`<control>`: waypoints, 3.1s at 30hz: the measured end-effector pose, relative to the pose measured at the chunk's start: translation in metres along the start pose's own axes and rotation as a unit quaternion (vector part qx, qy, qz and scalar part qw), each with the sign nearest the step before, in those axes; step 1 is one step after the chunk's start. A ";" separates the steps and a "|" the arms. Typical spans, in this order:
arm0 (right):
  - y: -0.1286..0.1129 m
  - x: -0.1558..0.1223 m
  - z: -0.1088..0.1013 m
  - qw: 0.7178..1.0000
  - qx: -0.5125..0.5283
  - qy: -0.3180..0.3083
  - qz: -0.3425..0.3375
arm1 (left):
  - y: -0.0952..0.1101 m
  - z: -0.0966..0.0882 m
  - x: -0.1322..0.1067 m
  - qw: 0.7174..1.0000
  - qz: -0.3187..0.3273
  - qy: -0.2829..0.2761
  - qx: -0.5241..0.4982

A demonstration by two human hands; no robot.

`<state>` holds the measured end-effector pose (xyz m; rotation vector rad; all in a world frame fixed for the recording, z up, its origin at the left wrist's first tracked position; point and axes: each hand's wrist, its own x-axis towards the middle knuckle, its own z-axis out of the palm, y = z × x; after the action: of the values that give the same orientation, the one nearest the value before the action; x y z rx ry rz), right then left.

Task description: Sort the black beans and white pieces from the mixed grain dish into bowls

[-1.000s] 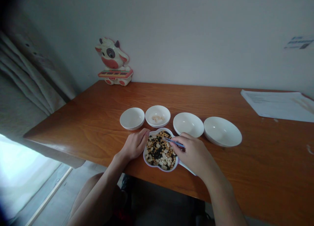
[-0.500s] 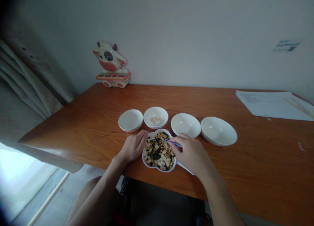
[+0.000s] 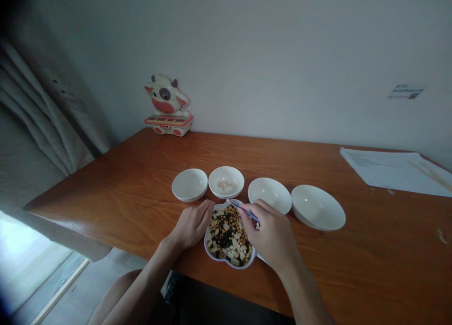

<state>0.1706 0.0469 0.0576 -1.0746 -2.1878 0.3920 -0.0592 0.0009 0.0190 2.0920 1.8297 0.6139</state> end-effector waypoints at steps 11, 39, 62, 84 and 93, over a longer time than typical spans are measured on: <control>0.000 0.013 0.011 0.997 -0.019 0.078 0.015 | 0.002 -0.002 0.000 1.000 -0.002 -0.003 -0.002; 0.006 -0.002 -0.008 0.999 0.010 -0.053 0.008 | 0.002 -0.001 0.001 1.000 -0.009 -0.010 -0.018; 0.000 -0.018 0.011 0.995 0.088 -0.038 0.028 | 0.003 0.000 -0.002 1.000 -0.006 -0.004 -0.018; 0.005 -0.017 0.015 0.997 0.027 -0.078 0.001 | 0.003 -0.001 -0.001 1.000 -0.007 -0.005 0.012; 0.002 -0.013 0.021 0.995 -0.051 -0.088 -0.010 | 0.003 0.000 -0.002 1.000 0.001 0.002 0.030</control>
<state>0.1632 0.0381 0.0352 -1.1086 -2.3949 0.3827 -0.0568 -0.0011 0.0197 2.1314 1.8701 0.5702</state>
